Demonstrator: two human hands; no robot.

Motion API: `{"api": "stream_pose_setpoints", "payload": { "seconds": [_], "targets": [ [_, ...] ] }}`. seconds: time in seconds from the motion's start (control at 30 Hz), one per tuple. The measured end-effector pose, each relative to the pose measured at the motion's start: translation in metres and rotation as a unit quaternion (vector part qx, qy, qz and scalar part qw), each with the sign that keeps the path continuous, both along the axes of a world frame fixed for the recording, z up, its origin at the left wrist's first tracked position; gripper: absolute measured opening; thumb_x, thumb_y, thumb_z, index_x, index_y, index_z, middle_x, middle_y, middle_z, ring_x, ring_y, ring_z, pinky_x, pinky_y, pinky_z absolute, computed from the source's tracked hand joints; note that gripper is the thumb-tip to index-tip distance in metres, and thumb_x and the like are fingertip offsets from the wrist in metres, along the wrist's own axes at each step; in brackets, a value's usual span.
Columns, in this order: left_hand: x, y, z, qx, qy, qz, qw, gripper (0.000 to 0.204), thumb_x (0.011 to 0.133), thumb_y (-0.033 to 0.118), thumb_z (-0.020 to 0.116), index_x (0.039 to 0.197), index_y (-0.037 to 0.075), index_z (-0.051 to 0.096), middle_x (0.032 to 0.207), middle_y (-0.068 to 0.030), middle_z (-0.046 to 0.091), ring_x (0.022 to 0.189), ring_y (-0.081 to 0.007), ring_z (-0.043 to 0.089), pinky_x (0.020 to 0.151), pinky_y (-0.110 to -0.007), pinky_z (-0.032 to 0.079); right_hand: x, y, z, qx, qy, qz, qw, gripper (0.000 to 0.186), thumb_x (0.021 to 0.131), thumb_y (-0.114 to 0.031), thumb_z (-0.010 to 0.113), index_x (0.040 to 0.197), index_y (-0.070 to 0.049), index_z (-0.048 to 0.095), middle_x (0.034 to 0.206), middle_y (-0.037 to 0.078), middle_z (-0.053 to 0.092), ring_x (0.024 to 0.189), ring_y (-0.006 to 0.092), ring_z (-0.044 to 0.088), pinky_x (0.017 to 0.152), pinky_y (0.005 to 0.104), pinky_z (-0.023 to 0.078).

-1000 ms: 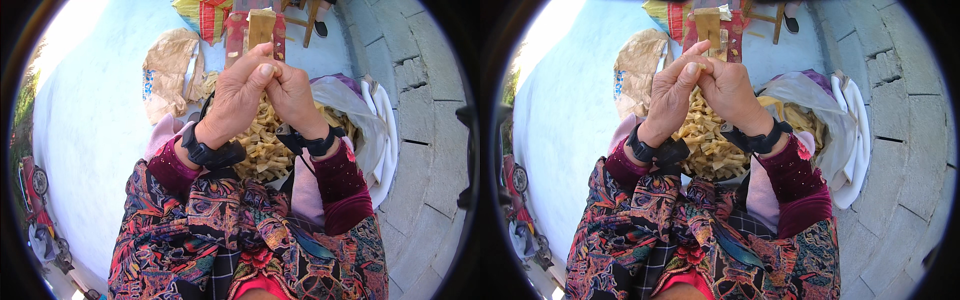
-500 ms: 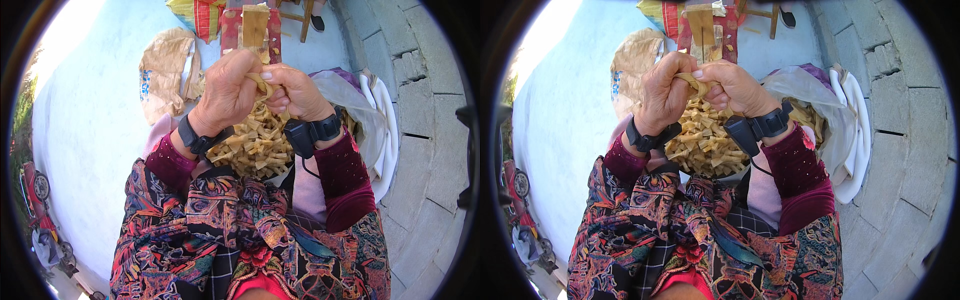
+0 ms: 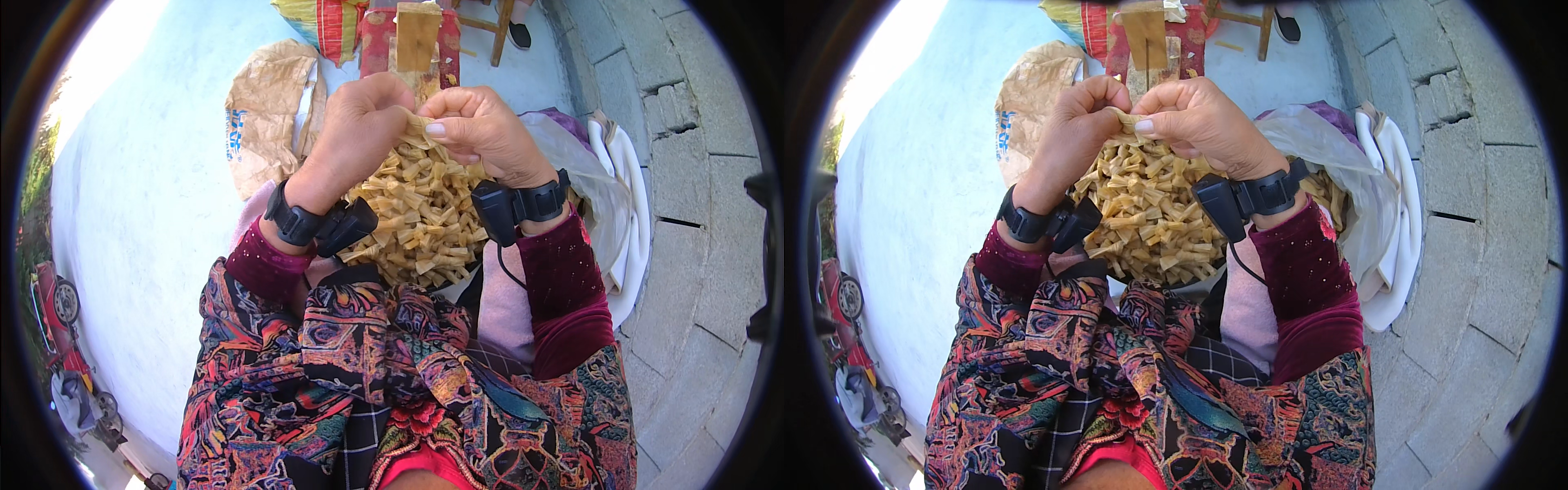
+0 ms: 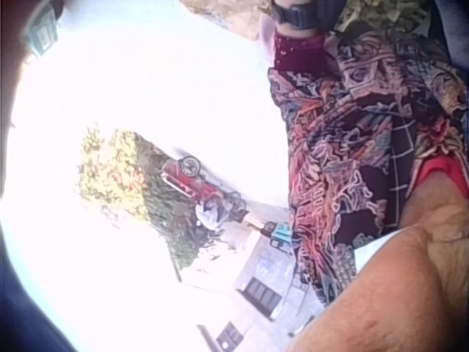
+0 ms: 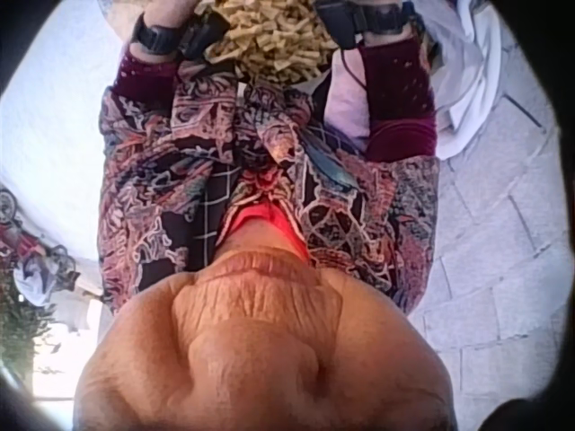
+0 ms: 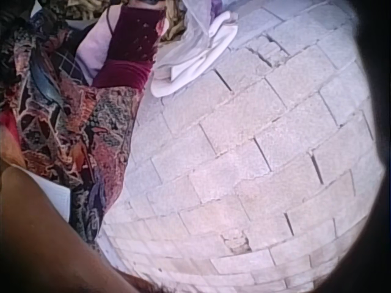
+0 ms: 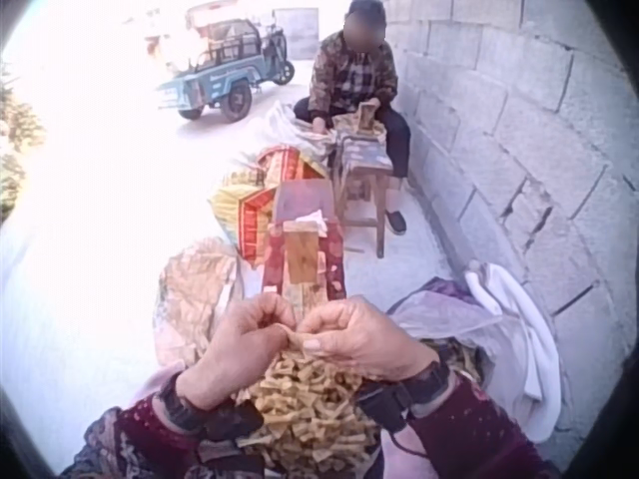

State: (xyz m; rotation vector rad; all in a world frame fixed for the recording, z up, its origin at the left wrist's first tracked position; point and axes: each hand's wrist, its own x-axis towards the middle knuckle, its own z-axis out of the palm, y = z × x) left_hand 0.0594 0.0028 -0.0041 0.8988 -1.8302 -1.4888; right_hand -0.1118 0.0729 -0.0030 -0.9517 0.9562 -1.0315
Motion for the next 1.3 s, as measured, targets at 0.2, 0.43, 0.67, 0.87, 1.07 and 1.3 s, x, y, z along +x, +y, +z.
{"api": "stream_pose_setpoints", "payload": {
  "seconds": [0.2, 0.43, 0.67, 0.87, 1.07, 1.3],
  "targets": [
    [0.002, 0.001, 0.002, -0.204, -0.093, 0.042, 0.974, 0.012, 0.070, 0.008, 0.061, 0.079, 0.000, 0.060, 0.057, -0.0129, 0.056, 0.051, -0.0171, 0.056, 0.051, -0.030, 0.044, -0.002, 0.000, -0.007, -0.008, -0.304, 0.077, 0.950, 0.017, 0.082, -0.013, 0.062, 0.096, -0.002, 0.062, 0.060, -0.006, 0.045, 0.046, 0.0018, 0.034, 0.040, 0.0166, 0.029],
    [0.011, -0.003, 0.010, -0.133, -0.027, -0.119, 0.984, 0.025, 0.075, 0.021, 0.069, 0.074, -0.002, 0.058, 0.054, -0.0130, 0.052, 0.048, -0.0176, 0.055, 0.048, -0.028, 0.042, 0.002, 0.001, -0.001, -0.041, -0.060, -0.102, 0.992, 0.020, 0.084, -0.017, 0.061, 0.095, -0.001, 0.062, 0.060, -0.006, 0.046, 0.047, 0.0010, 0.035, 0.041, 0.0159, 0.029],
    [0.024, -0.015, 0.014, 0.328, 0.192, -0.225, 0.897, 0.027, 0.087, 0.021, 0.058, 0.068, 0.003, 0.056, 0.052, -0.0008, 0.050, 0.042, -0.0095, 0.047, 0.040, -0.021, 0.037, -0.009, 0.004, 0.018, -0.086, 0.035, -0.047, 0.995, 0.020, 0.085, -0.021, 0.062, 0.086, -0.001, 0.063, 0.061, -0.004, 0.050, 0.051, 0.0014, 0.040, 0.045, 0.0163, 0.031],
    [0.034, -0.024, 0.013, 0.181, 0.075, -0.273, 0.942, 0.033, 0.089, 0.028, 0.056, 0.069, 0.002, 0.058, 0.052, 0.0001, 0.049, 0.043, -0.0099, 0.048, 0.045, -0.020, 0.041, -0.026, 0.012, 0.018, -0.128, 0.170, -0.040, 0.976, 0.017, 0.083, -0.017, 0.062, 0.081, 0.000, 0.065, 0.066, -0.003, 0.053, 0.058, 0.0050, 0.046, 0.051, 0.0195, 0.037],
    [0.022, -0.013, 0.015, -0.310, -0.183, -0.155, 0.920, 0.038, 0.086, 0.038, 0.056, 0.091, 0.001, 0.057, 0.082, -0.0119, 0.058, 0.079, -0.0266, 0.057, 0.069, -0.034, 0.045, -0.010, 0.004, -0.004, -0.170, 0.284, -0.052, 0.942, 0.016, 0.081, -0.013, 0.062, 0.078, 0.002, 0.063, 0.060, -0.003, 0.051, 0.057, 0.0058, 0.044, 0.051, 0.0221, 0.037],
    [0.020, -0.013, 0.012, -0.179, -0.127, -0.306, 0.926, 0.027, 0.092, 0.028, 0.049, 0.091, 0.001, 0.053, 0.064, -0.0108, 0.052, 0.058, -0.0227, 0.053, 0.053, -0.031, 0.041, -0.012, 0.011, 0.007, -0.174, 0.306, -0.055, 0.934, 0.015, 0.081, -0.012, 0.060, 0.077, 0.003, 0.062, 0.057, -0.003, 0.049, 0.054, 0.0058, 0.042, 0.049, 0.0225, 0.036]
  ]
}}
